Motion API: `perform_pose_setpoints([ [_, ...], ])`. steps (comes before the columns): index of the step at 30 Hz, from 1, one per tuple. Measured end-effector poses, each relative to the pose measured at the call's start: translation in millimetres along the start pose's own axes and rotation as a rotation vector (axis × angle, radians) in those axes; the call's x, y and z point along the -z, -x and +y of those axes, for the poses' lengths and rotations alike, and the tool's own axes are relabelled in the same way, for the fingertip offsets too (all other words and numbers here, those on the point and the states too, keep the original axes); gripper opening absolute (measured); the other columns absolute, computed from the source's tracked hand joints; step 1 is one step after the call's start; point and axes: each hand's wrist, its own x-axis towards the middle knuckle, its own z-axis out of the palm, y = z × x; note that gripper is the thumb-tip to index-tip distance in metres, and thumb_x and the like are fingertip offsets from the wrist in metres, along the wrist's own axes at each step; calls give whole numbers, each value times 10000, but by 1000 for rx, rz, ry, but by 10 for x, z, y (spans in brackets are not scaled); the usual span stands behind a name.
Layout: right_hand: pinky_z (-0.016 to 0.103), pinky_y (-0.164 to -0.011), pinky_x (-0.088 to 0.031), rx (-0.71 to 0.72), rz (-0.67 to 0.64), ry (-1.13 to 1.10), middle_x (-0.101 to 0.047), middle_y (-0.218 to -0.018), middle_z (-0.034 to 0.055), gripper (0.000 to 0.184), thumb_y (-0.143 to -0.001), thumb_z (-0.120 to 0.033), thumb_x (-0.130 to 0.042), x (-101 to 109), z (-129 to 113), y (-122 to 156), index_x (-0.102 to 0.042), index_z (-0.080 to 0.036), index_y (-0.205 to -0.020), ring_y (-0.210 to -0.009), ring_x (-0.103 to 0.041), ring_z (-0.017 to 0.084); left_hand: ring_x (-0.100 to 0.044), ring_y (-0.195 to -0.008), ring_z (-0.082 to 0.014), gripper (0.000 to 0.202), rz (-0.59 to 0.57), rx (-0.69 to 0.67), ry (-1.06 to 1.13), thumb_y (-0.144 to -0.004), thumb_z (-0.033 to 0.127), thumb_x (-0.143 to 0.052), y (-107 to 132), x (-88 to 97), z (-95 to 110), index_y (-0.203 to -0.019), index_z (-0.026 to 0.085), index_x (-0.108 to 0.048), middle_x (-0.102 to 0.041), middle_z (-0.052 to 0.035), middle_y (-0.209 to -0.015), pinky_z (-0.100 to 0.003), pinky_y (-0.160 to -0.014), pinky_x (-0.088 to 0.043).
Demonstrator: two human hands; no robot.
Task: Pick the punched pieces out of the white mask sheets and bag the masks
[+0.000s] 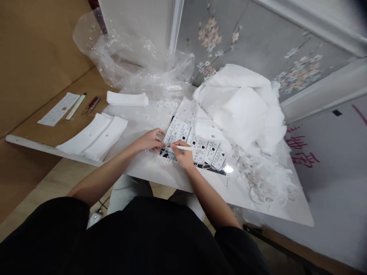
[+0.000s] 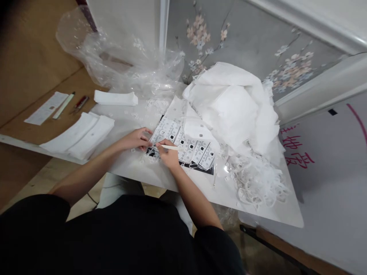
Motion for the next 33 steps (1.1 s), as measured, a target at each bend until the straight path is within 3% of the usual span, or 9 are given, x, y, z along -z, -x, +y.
perform_pose_setpoints([
  [12, 294, -735, -437, 34, -17, 64, -652, -756, 7, 304, -925, -483, -647, -16, 53, 1, -668, -206, -802, -762, -588, 172, -666, -533, -164, 599, -25, 6, -7, -693, 186, -869, -22, 15, -12, -1120, 204, -448, -674, 36, -673, -229, -508, -527],
  [23, 294, -775, -463, 90, -52, 149, -686, -802, 23, 306, -963, -459, -617, -13, 71, -2, -675, -199, -813, -821, -610, 174, -650, -518, -161, 596, -24, 22, -1, -693, 134, -862, 8, 7, 39, -1124, 199, -455, -676, 31, -673, -232, -507, -518],
  [33, 386, -989, -504, 429, -84, 437, -772, -1005, 32, 189, -1024, -356, -551, -68, 126, 47, -699, -247, -984, -988, -644, 211, -634, -513, -155, 561, -17, 22, 6, -690, 92, -823, -2, 15, 34, -1124, 196, -483, -671, 21, -670, -225, -506, -486],
])
